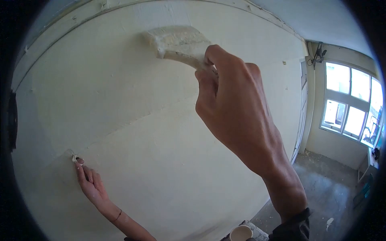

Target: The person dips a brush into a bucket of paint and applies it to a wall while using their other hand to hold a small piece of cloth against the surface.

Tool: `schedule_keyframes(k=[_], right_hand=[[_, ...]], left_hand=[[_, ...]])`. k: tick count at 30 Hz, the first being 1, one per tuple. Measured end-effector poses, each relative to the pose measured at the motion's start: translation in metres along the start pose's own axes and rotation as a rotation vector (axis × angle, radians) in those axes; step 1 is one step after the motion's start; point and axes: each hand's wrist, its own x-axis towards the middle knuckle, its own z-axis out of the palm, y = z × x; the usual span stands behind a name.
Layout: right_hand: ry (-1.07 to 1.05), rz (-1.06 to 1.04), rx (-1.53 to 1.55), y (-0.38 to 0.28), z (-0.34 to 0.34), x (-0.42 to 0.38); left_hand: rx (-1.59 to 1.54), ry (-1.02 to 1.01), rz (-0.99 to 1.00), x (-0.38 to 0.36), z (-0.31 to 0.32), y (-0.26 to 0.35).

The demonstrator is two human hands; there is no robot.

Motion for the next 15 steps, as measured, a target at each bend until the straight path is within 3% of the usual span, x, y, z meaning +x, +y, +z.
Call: schedule_keyframes(k=[11,15], right_hand=[[0.154,-0.173,-0.034,0.001,0.015,0.058],[0.072,-0.135,-0.038,0.001,0.014,0.045]], left_hand=[[0.036,-0.029,-0.014,0.002,-0.009,0.000],[0.046,-0.015,-0.018,0.001,-0.005,0.001]])
